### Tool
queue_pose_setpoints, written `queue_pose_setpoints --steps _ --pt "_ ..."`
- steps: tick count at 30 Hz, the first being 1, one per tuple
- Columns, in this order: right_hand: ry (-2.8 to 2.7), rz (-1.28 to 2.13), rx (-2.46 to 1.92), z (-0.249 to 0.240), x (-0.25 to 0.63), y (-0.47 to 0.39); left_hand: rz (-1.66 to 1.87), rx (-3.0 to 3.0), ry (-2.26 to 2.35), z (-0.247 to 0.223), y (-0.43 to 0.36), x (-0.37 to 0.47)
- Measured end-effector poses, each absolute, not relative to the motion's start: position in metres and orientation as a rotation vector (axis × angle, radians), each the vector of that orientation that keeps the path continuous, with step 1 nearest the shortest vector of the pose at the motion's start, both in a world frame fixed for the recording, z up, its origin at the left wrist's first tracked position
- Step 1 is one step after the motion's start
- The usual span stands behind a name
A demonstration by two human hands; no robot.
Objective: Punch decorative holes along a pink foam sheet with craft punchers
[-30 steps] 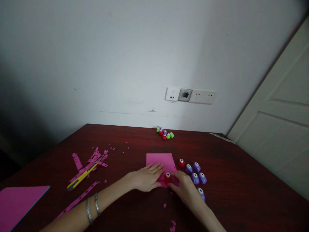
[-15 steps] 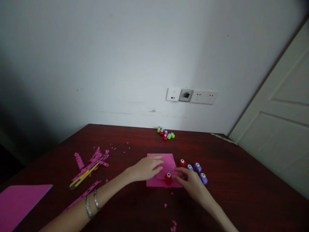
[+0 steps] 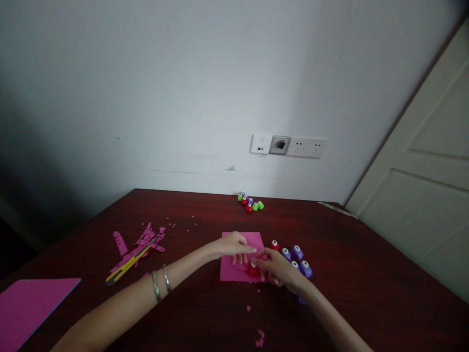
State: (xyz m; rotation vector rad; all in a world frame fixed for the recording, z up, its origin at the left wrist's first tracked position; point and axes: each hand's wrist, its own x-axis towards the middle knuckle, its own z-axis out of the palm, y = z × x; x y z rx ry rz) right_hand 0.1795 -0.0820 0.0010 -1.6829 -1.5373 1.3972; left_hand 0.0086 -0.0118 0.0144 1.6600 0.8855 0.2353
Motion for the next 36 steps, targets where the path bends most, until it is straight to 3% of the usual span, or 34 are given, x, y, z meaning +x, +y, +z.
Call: queue_pose_setpoints --steps 18,36 --pt "-1.559 1.603 -1.596 -0.006 0.185 -0.071 -0.033 1.543 0.902 0.005 -0.003 0.021" --pt "-1.454 1.727 -1.472 -0.009 0.184 -0.067 -0.063 1.474 0.904 0.008 -0.004 0.022"
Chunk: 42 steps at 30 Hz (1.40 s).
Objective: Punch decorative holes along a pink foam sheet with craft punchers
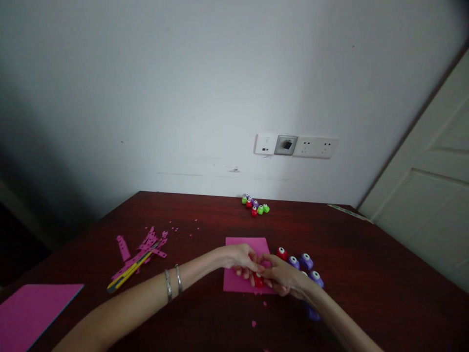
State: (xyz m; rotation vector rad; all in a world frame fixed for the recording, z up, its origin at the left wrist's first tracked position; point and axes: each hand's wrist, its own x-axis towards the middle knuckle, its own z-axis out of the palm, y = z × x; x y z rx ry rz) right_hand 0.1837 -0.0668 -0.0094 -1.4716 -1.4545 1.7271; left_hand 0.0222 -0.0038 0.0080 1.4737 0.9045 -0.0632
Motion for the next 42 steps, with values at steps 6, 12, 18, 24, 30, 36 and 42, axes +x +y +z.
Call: queue_pose_setpoints --steps 6,12,18,24,30,36,42 --pt "-1.394 1.758 -1.408 -0.009 0.183 -0.068 -0.082 1.455 0.881 0.007 -0.002 0.024" --pt "-1.421 1.751 -1.351 -0.016 0.184 -0.066 -0.082 1.438 0.913 0.008 -0.001 0.026" --pt "-1.442 1.734 -1.424 -0.017 0.183 -0.063 -0.072 1.471 0.967 0.012 -0.007 0.027" --pt "-1.421 1.728 -1.460 -0.014 0.181 -0.066 -0.086 1.472 0.951 0.013 -0.008 0.027" --pt "-1.484 1.712 -1.417 -0.013 0.184 -0.067 -0.117 1.538 0.967 0.018 -0.007 0.027" --pt "-1.638 1.567 -1.447 -0.008 0.185 -0.069 -0.208 1.758 0.928 0.028 -0.005 0.033" --pt "-1.698 1.465 -1.530 0.002 0.181 -0.071 -0.037 1.955 0.835 0.039 0.012 0.018"
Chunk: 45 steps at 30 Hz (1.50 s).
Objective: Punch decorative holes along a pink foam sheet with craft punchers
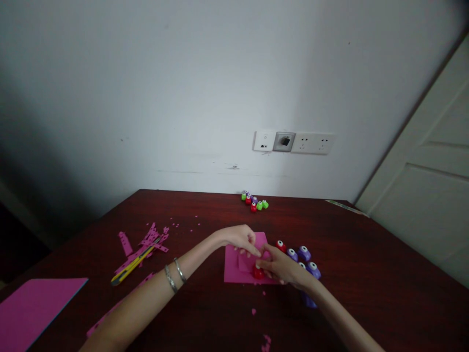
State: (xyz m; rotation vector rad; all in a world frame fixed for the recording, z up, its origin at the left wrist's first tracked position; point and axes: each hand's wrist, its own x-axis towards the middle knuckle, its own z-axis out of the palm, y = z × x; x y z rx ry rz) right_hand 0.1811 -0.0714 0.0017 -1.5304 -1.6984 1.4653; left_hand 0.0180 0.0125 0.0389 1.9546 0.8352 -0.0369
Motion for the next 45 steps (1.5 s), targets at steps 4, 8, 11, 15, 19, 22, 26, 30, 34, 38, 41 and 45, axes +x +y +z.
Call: queue_pose_setpoints --steps 4,8,11,15,19,22,26,30,34,38,41,45 --pt "-1.693 1.399 -1.548 0.005 0.177 -0.074 0.089 2.168 0.962 0.033 0.022 0.005" --pt "-1.677 1.301 -1.543 0.004 0.175 -0.078 0.003 2.318 0.983 0.020 0.019 0.003" --pt "-1.726 1.124 -1.622 0.003 0.175 -0.082 -0.061 2.321 0.993 0.015 0.016 0.004" --pt "-1.948 0.591 -1.812 0.002 0.173 -0.092 -0.112 2.332 1.020 0.013 0.015 0.005" --pt "-2.077 0.401 -1.976 0.002 0.165 -0.101 -0.126 2.357 0.997 0.009 0.016 0.005" --pt "-2.109 0.350 -2.026 0.000 0.160 -0.103 -0.108 2.355 0.990 0.006 0.015 0.004" --pt "-2.141 0.342 -2.020 0.000 0.156 -0.104 -0.088 2.306 1.009 0.005 0.014 0.003" --pt "-2.192 0.395 -1.996 0.006 0.153 -0.109 -0.077 2.267 1.022 0.006 0.012 0.002" --pt "-2.269 0.469 -1.888 0.017 0.155 -0.117 -0.092 2.230 1.036 0.008 0.010 0.002" --pt "-2.232 0.563 -1.849 0.032 0.174 -0.113 -0.099 2.247 1.064 0.009 0.009 0.001" --pt "-2.099 0.407 -1.938 0.036 0.196 -0.101 -0.092 2.273 1.050 0.005 0.011 0.001" --pt "-1.998 0.299 -2.126 0.027 0.217 -0.087 -0.077 2.274 0.986 -0.002 0.016 0.001"
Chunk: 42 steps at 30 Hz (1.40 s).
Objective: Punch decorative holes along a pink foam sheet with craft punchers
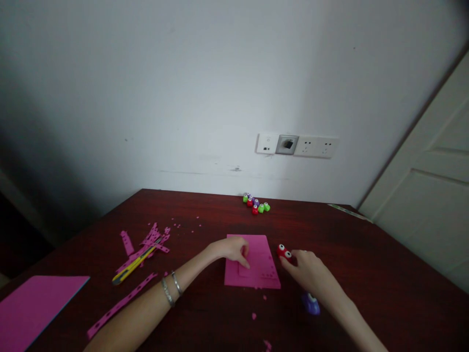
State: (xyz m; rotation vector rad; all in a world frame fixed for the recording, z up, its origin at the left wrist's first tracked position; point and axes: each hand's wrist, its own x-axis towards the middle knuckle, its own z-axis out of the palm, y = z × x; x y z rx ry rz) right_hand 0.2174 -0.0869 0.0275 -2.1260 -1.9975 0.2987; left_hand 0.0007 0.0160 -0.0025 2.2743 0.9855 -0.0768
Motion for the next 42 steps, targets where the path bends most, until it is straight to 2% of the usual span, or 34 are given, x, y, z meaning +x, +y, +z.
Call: queue_pose_setpoints --steps 6,13,24,29,42 --pt "-2.038 0.470 -1.922 0.031 0.216 -0.089 -0.104 2.260 1.003 -0.002 0.017 0.000" --pt "-1.836 0.987 -1.929 0.024 0.215 -0.088 -0.110 2.271 1.032 0.006 0.011 0.001" --pt "-1.715 1.161 -1.822 0.008 0.220 -0.081 0.019 2.457 1.207 0.022 0.003 0.000" --pt "-1.694 1.128 -1.875 0.003 0.222 -0.079 -0.040 2.465 1.208 0.022 0.001 -0.001" --pt "-1.937 0.659 -2.095 0.012 0.226 -0.081 -0.084 2.389 1.162 0.019 0.007 -0.001"
